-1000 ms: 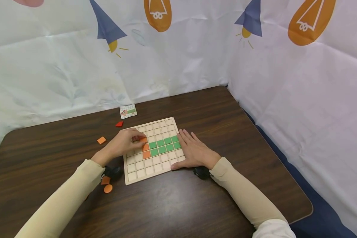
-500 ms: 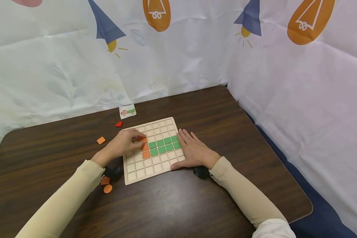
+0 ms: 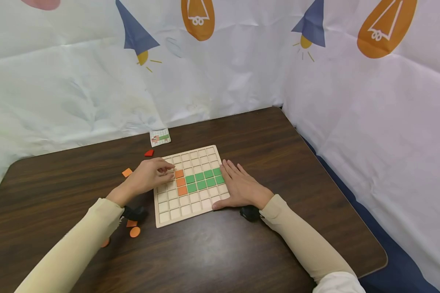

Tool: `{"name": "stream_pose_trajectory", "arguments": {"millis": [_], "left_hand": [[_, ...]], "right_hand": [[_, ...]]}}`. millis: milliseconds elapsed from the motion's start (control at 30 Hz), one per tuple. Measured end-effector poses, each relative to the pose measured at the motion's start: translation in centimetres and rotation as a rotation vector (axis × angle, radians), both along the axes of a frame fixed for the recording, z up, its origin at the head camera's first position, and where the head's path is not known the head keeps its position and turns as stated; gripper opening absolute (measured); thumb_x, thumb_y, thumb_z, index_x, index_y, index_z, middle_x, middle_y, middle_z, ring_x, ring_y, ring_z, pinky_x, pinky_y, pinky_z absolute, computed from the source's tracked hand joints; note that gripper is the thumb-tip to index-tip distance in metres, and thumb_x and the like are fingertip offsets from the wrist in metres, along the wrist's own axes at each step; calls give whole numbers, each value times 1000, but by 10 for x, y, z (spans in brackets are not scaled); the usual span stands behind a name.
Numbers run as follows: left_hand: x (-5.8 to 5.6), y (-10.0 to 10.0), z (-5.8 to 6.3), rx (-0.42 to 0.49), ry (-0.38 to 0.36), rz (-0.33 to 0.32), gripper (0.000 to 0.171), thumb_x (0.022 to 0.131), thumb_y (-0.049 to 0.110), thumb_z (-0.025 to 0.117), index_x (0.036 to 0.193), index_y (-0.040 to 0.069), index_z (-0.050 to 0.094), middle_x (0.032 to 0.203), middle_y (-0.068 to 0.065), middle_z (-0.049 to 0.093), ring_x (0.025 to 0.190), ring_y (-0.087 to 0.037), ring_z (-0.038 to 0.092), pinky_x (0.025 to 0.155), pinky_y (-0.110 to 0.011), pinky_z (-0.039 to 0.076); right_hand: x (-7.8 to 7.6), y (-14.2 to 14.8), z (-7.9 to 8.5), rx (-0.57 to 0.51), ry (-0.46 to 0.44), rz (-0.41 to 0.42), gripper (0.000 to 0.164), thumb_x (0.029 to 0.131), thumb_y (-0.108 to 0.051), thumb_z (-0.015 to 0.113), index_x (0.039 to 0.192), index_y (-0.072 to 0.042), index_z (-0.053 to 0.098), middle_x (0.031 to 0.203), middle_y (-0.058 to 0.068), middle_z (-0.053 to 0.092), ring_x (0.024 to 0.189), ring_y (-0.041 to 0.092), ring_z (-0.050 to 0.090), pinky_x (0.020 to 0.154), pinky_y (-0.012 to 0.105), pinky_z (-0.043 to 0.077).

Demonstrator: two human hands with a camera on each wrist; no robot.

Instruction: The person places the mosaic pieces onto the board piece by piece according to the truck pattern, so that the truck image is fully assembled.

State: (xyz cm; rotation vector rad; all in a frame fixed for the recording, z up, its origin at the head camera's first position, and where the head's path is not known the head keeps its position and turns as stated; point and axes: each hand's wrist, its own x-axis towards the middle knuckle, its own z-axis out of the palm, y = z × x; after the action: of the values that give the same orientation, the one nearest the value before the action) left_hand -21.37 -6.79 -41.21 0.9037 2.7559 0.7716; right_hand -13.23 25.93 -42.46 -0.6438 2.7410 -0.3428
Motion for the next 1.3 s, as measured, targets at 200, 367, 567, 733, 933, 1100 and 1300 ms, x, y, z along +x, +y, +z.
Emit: {"name": "stream_pose_trajectory", "arguments": {"millis": [200, 367, 567, 733, 933, 1100, 1300], "left_hand": [[-4, -13, 7, 18, 13, 45, 33, 98, 20, 67, 126, 4, 73, 114, -13, 73, 100, -28, 70, 86, -47, 60], [-11, -26, 10, -14, 40, 79, 35, 99, 20, 68, 129, 2, 71, 116, -16, 74, 98, -30, 70, 85, -48, 60], [-22, -41, 9, -39, 40, 138, 36, 100, 19, 65, 131, 1, 70, 121, -20, 71, 104, -34, 69, 89, -52, 58], [-29, -51, 7, -47, 30, 188, 39, 101, 20, 65, 134, 0, 67, 131, -25, 67, 108, -39, 70, 91, -56, 58], [-39, -57, 4, -82, 12, 226, 42, 101, 21, 64, 137, -1, 64, 134, -27, 63, 109, -41, 68, 94, -59, 56], [-49, -58, 2, -108, -1, 227, 47, 100, 21, 63, 140, -3, 60, 137, -29, 59, 113, -45, 65, 98, -61, 53], [-59, -57, -1, -128, -9, 219, 47, 100, 20, 64, 140, -5, 59, 137, -31, 60, 122, -47, 60, 105, -62, 49]], "right_hand": [[0, 1, -1, 0, 6, 6, 130, 80, -87, 59, 166, -5, 5, 175, 17, 1, 165, 32, 4, 133, 55, 13], [0, 1, -2, 2, 9, 4, 130, 80, -88, 58, 167, -6, 5, 176, 16, 0, 165, 32, 4, 133, 55, 13], [-1, 1, -3, 3, 9, -4, 132, 79, -89, 58, 167, -8, 3, 176, 14, -1, 165, 29, 3, 134, 54, 12], [-1, 2, -2, 3, 3, -2, 132, 79, -90, 57, 167, -8, 2, 176, 13, -2, 165, 29, 2, 134, 54, 11], [-1, 3, -3, 1, 2, -2, 131, 80, -89, 57, 167, -8, 2, 176, 14, -2, 165, 30, 2, 134, 54, 12], [-1, 3, -4, 6, -4, -5, 131, 80, -89, 56, 167, -9, 0, 176, 13, -3, 165, 29, 0, 134, 54, 11], [-1, 3, -3, 8, -12, -4, 131, 80, -90, 56, 167, -9, -1, 176, 13, -5, 165, 29, -1, 134, 53, 10]]}}
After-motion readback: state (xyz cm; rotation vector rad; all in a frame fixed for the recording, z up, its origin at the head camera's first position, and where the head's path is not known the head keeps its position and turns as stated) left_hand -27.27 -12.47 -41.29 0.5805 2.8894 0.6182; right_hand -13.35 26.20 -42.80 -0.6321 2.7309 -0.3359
